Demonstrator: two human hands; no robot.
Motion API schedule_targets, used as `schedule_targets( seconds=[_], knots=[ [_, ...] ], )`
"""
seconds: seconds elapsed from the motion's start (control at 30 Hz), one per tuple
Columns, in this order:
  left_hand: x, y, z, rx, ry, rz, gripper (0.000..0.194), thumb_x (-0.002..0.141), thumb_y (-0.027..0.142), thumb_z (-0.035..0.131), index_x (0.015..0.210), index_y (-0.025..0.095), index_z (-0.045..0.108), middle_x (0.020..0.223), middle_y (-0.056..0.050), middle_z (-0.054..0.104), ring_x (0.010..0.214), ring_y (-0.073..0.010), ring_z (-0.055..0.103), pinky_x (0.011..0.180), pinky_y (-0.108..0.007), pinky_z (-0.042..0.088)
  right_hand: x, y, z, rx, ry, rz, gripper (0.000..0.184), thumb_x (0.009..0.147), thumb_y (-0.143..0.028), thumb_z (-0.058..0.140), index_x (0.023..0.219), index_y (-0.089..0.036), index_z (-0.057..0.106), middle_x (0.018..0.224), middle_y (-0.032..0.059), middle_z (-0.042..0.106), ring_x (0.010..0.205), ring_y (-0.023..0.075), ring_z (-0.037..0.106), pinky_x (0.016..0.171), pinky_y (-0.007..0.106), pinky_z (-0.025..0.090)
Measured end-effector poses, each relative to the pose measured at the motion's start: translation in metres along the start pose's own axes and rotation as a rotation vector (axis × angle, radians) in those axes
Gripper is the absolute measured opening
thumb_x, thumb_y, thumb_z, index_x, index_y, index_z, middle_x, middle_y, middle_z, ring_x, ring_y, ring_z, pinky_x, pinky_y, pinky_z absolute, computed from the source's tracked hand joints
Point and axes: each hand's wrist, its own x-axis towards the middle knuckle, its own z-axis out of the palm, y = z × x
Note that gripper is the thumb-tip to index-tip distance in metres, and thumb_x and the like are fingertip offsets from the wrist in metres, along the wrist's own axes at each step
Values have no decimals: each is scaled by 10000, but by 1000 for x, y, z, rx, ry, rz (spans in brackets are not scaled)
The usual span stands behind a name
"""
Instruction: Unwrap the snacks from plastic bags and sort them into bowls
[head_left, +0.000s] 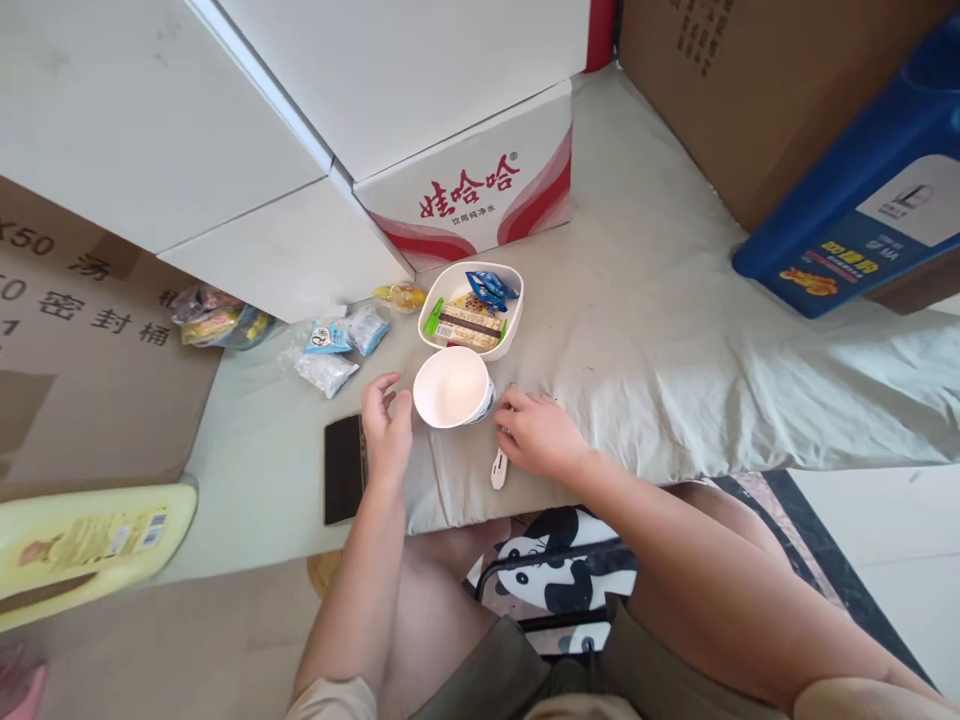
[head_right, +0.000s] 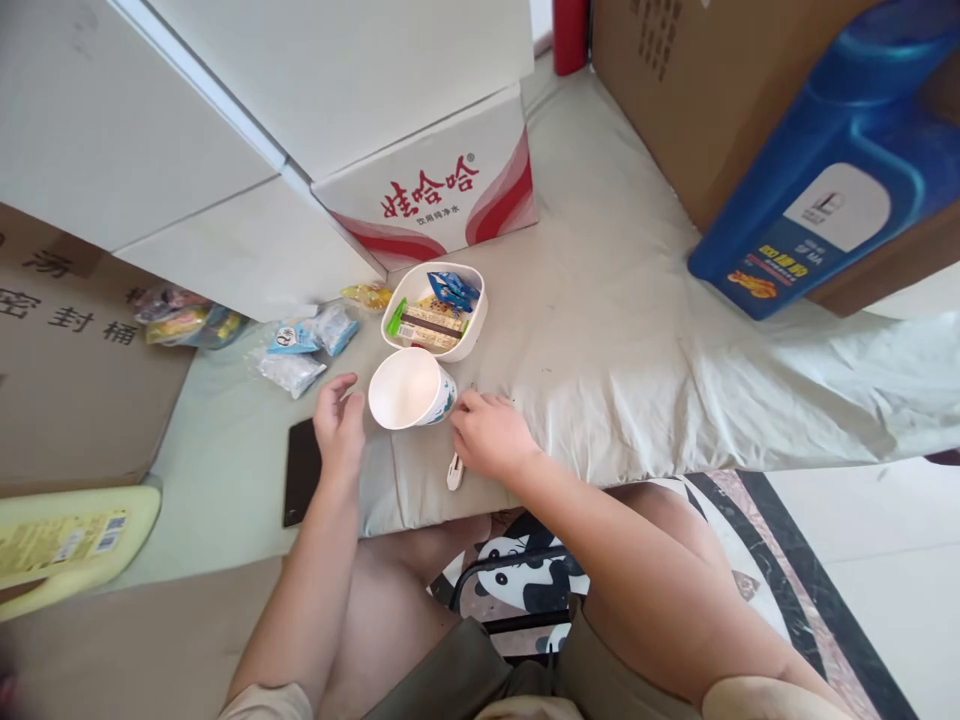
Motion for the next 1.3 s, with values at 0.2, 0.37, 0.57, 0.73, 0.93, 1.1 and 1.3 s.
schedule_targets(
  seconds=[0.2, 0.37, 0.57, 0.73, 0.93, 1.1, 1.3],
  knots=[
    [84, 58, 26, 447, -447, 430, 363, 815, 311, 543, 1149, 202, 634, 1219, -85, 655, 1175, -253, 586, 1054, -404, 429, 7, -5, -3, -42, -14, -5, 264, 925, -281, 473, 1022, -187, 700, 1184, 106, 623, 965, 257, 647, 788, 390, 480],
    [140, 86, 62, 937, -888, 428, 492, 731, 424, 661, 1171, 206, 651, 1246, -104, 651, 1192, -334, 567, 1020, -423, 410, 12, -4, -8, -20, -48, 10, 275, 925, -256, 465, 1059, -184, 694, 1170, 114, 632, 948, 254, 659, 788, 386, 498],
    [138, 106, 65, 911, -816, 410, 344, 623, 405, 764, 896, 230, 651, 883, -44, 668, 875, -276, 626, 760, -346, 448, 5, -2, -8, -7, -41, -3, 286, 924, -223, 462, 1095, -174, 686, 1192, 127, 626, 996, 260, 641, 837, 393, 491],
    [112, 128, 25, 645, -546, 352, 346, 622, 377, 806, 835, 207, 593, 763, 6, 622, 737, -191, 567, 729, -339, 459, -3, -7, -4, -34, -40, 11, 320, 899, -166, 456, 1149, -187, 655, 1257, 125, 599, 1061, 270, 617, 861, 390, 479],
    [39, 105, -44, -347, -266, 68, 551, 570, 548, 847, 944, 250, 572, 905, 8, 691, 850, -190, 666, 774, -353, 547, -12, -21, -3, -86, -34, 234, 355, 904, -204, 490, 1252, -156, 544, 1188, 167, 626, 1019, 284, 643, 833, 374, 471],
    [-60, 69, -37, -561, -374, -411, 625, 519, 560, 837, 1011, 249, 612, 930, -45, 739, 842, -267, 719, 734, -426, 601, -18, -18, -8, -36, -77, 298, 410, 919, -164, 420, 1327, -153, 458, 1072, 169, 683, 953, 300, 677, 743, 365, 467],
    [-105, 54, 29, -1001, -722, -640, 623, 554, 346, 833, 1110, 232, 575, 1040, -44, 732, 999, -275, 707, 881, -429, 567, -34, 13, -20, 216, 98, 450, 174, 889, -290, 462, 848, -182, 591, 836, 130, 676, 807, 272, 639, 689, 344, 452]
  ],
)
